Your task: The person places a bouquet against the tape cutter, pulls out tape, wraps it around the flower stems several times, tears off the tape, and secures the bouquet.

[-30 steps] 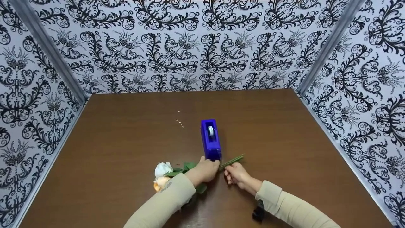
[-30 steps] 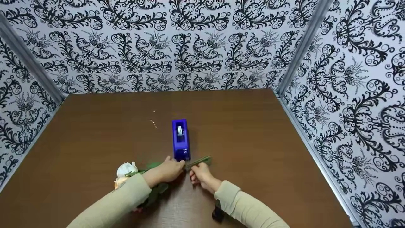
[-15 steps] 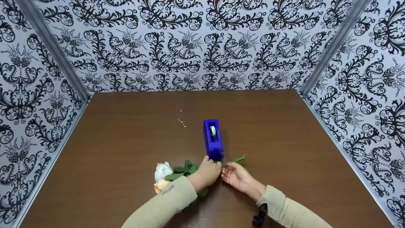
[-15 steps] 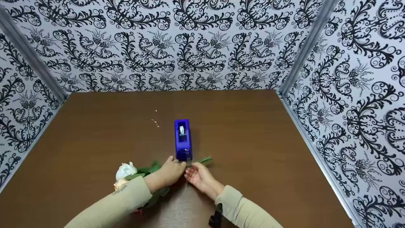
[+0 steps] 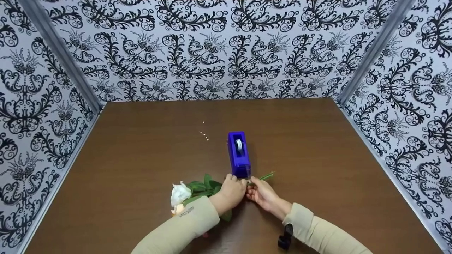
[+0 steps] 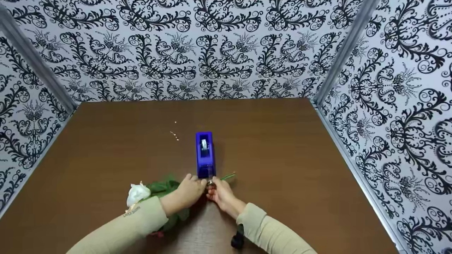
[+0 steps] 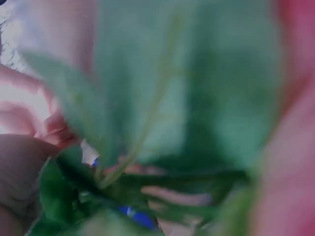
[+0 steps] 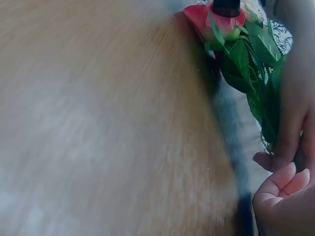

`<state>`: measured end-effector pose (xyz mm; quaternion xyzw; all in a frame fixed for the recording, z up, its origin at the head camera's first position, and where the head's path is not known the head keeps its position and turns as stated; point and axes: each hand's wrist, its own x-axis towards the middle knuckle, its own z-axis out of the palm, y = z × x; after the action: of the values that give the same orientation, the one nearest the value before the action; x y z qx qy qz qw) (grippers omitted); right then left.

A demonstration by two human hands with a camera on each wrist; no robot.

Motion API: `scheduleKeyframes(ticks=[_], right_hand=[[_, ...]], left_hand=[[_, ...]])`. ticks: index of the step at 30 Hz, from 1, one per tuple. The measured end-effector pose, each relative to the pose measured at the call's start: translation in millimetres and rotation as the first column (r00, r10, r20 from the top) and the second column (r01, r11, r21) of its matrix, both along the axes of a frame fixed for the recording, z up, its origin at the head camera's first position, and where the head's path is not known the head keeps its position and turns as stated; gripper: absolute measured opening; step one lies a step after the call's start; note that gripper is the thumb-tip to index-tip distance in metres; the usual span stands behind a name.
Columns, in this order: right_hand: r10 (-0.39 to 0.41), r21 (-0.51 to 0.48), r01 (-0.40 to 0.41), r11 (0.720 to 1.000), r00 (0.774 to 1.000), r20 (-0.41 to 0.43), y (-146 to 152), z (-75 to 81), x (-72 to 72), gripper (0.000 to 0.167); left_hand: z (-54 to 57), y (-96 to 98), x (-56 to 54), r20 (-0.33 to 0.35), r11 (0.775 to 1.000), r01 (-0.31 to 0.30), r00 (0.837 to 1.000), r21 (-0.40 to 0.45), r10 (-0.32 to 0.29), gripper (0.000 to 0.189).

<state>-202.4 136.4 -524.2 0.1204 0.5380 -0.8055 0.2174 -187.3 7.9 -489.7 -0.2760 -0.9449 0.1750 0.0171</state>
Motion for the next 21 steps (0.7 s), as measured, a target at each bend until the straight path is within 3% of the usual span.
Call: scheduleKeyframes(ticks=[2, 3, 6, 7, 9, 10, 11, 13, 14, 15, 17, 18, 19, 20, 21], right_hand=[[0.012, -0.002, -0.012, 1.000, 1.000, -0.015, 1, -0.7, 0.8, 0.026], [0.016, -0.006, -0.016, 1.000, 1.000, -0.022, 1, -0.3, 1.0, 0.026], [0.027, -0.039, -0.028, 0.999, 0.999, -0.047, 2, 1.9, 2.3, 0.026], [0.030, -0.056, -0.033, 0.998, 0.998, -0.055, 1, 2.6, 2.9, 0.026], [0.037, -0.096, -0.044, 0.994, 0.997, -0.071, 1, 4.3, 4.3, 0.026], [0.044, -0.115, -0.052, 0.992, 0.996, -0.076, 1, 4.8, 5.0, 0.025], [0.050, -0.132, -0.060, 0.989, 0.995, -0.081, 1, 5.2, 5.7, 0.025], [0.052, -0.162, -0.065, 0.985, 0.995, -0.080, 1, 5.7, 7.1, 0.026], [0.055, -0.174, -0.068, 0.982, 0.995, -0.082, 1, 5.5, 7.7, 0.026], [0.056, -0.186, -0.071, 0.980, 0.995, -0.083, 2, 5.2, 8.1, 0.026], [0.056, -0.212, -0.073, 0.975, 0.995, -0.083, 3, 5.2, 8.6, 0.025], [0.054, -0.222, -0.070, 0.973, 0.996, -0.078, 3, 5.2, 8.6, 0.024], [0.050, -0.228, -0.064, 0.971, 0.996, -0.069, 4, 5.1, 8.3, 0.023], [0.042, -0.230, -0.054, 0.972, 0.997, -0.059, 5, 4.9, 7.9, 0.022], [0.021, -0.230, -0.031, 0.973, 0.999, -0.047, 6, 4.9, 7.3, 0.021]], left_hand=[[7.4, 2.6, -5.2, 0.142, 0.998, -0.063, 0.988, 0.019, 0.060, 0.025], [9.3, 4.5, -10.3, 0.216, 0.994, -0.103, 0.972, 0.035, 0.093, 0.026], [4.0, 8.9, -32.3, 0.409, 0.962, -0.241, 0.896, 0.126, 0.171, 0.021], [-10.6, 7.3, -46.6, 0.452, 0.947, -0.246, 0.882, 0.205, 0.132, 0.015], [-38.1, 3.5, -73.9, 0.566, 0.907, -0.286, 0.821, 0.310, 0.066, 0.021], [-51.5, -0.9, -86.3, 0.605, 0.889, -0.273, 0.796, 0.366, -0.005, 0.027], [-56.7, -4.4, -92.9, 0.658, 0.871, -0.291, 0.751, 0.396, -0.048, 0.030], [-55.9, -10.5, -97.8, 0.734, 0.854, -0.309, 0.669, 0.419, -0.118, 0.035], [-41.7, -10.8, -91.3, 0.773, 0.852, -0.353, 0.628, 0.385, -0.089, 0.035], [-26.3, -11.7, -82.7, 0.785, 0.848, -0.368, 0.613, 0.381, -0.087, 0.035], [-1.7, -10.2, -67.1, 0.799, 0.835, -0.416, 0.599, 0.360, -0.046, 0.032], [4.8, -9.3, -63.1, 0.787, 0.842, -0.403, 0.615, 0.358, -0.040, 0.031], [2.3, -9.8, -63.8, 0.761, 0.853, -0.360, 0.645, 0.378, -0.065, 0.030], [-11.4, -9.6, -70.6, 0.734, 0.860, -0.321, 0.674, 0.396, -0.086, 0.029], [-26.5, -9.3, -76.8, 0.690, 0.872, -0.267, 0.716, 0.411, -0.107, 0.029]])
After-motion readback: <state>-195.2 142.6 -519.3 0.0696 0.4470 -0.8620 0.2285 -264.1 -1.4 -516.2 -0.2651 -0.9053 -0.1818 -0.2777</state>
